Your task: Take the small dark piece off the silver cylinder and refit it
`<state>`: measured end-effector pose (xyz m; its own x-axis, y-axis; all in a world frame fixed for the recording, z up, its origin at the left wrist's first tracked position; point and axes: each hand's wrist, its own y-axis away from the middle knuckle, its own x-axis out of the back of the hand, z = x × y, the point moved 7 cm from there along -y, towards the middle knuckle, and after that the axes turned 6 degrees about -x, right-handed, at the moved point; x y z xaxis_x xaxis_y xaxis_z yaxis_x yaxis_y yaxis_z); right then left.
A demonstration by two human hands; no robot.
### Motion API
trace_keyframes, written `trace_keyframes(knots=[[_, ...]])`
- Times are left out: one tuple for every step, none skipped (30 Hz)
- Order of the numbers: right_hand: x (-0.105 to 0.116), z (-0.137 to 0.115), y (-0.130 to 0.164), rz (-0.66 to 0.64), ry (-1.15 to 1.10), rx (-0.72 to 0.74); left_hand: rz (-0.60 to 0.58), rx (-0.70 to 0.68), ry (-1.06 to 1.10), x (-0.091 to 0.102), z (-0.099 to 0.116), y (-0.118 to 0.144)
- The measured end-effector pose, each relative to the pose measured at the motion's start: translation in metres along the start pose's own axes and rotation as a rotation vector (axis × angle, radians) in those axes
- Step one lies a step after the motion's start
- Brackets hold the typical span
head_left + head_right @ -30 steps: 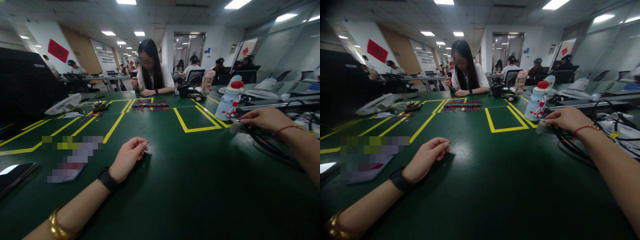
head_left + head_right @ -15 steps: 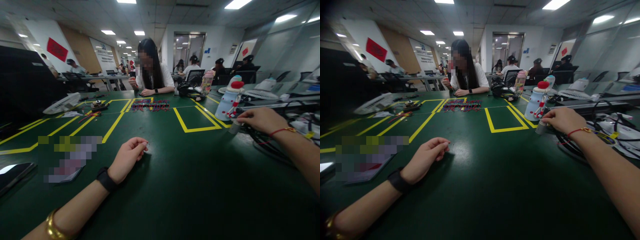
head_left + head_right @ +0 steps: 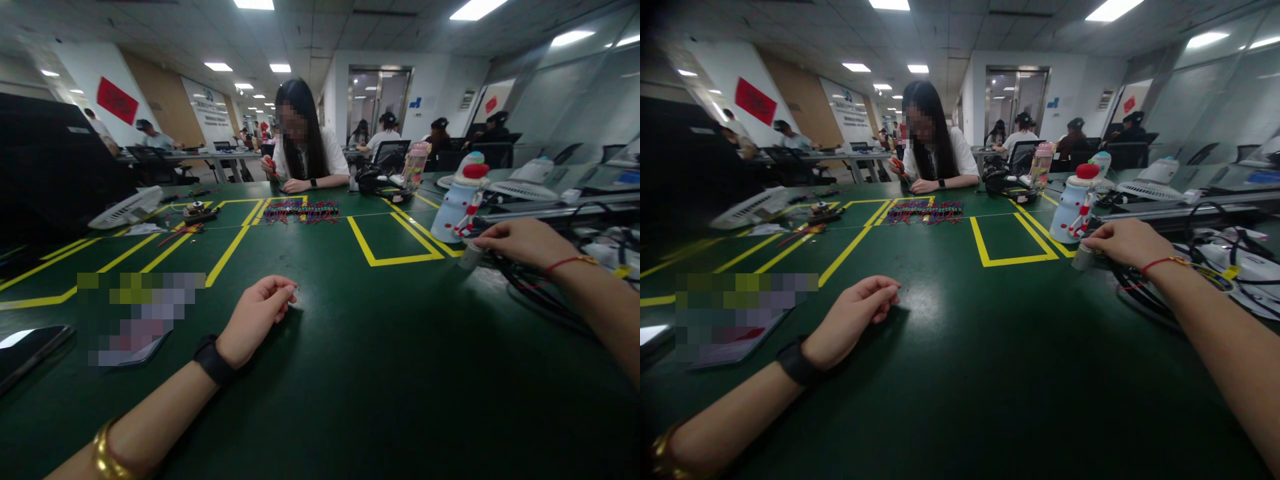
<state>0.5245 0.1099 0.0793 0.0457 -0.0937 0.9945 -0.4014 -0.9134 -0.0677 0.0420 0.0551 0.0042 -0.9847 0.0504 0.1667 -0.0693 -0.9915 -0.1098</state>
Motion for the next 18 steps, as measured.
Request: trace_keyframes(knots=[[0.0007, -0.0014, 0.0004, 0.01, 0.004, 0.011, -0.002, 0.002, 0.0, -0.0001, -0.0002, 0.0001], [0.0013, -0.0032, 0.0012, 0.014, -0.001, 0.029, -0.005, 0.003, 0.0, -0.0003, -0.0003, 0.0002], [0.0013, -0.005, 0.0021, 0.008, -0.014, 0.048, -0.008, 0.001, 0.001, -0.0005, -0.0002, 0.0003], [0.0012, -0.0063, 0.0031, -0.002, -0.031, 0.064, -0.009, 0.0, 0.002, -0.0006, -0.0002, 0.0002], [0.0013, -0.007, 0.0041, -0.013, -0.051, 0.073, -0.009, 0.0, 0.003, -0.0006, -0.0003, 0.0002], [0.0015, -0.0069, 0.005, -0.02, -0.072, 0.074, -0.008, 0.001, 0.004, -0.0006, -0.0003, 0.0], [0.0017, -0.0063, 0.0056, -0.024, -0.09, 0.068, -0.006, 0.003, 0.007, -0.0005, -0.0004, -0.0001], [0.0019, -0.0054, 0.0059, -0.026, -0.101, 0.057, -0.006, 0.006, 0.009, -0.0006, -0.0004, -0.0002], [0.0019, -0.0043, 0.0059, -0.027, -0.107, 0.043, -0.004, 0.009, 0.01, -0.0006, -0.0004, -0.0003], [0.0018, -0.0035, 0.0058, -0.028, -0.107, 0.034, -0.003, 0.012, 0.009, -0.0006, -0.0003, -0.0003], [0.0014, -0.0032, 0.0056, -0.031, -0.105, 0.031, -0.002, 0.014, 0.009, -0.0007, -0.0002, -0.0003], [0.0011, -0.0032, 0.0053, -0.036, -0.101, 0.034, -0.001, 0.015, 0.008, -0.0007, 0.0, -0.0003], [0.0006, -0.0036, 0.005, -0.044, -0.1, 0.044, 0.0, 0.015, 0.007, -0.0008, 0.0003, -0.0003], [0.0003, -0.0039, 0.0047, -0.053, -0.104, 0.054, 0.001, 0.014, 0.006, -0.0008, 0.0006, -0.0002], [0.0001, -0.0038, 0.0044, -0.061, -0.114, 0.062, 0.002, 0.011, 0.007, -0.0008, 0.0011, -0.0001], [0.0001, -0.0032, 0.004, -0.067, -0.13, 0.064, 0.004, 0.009, 0.008, -0.0008, 0.0014, 0.0], [0.0004, -0.0019, 0.0036, -0.069, -0.149, 0.058, 0.005, 0.009, 0.008, -0.0008, 0.0017, 0.0001], [0.0009, 0.0, 0.0029, -0.064, -0.169, 0.043, 0.004, 0.009, 0.008, -0.0009, 0.0017, 0.0002]])
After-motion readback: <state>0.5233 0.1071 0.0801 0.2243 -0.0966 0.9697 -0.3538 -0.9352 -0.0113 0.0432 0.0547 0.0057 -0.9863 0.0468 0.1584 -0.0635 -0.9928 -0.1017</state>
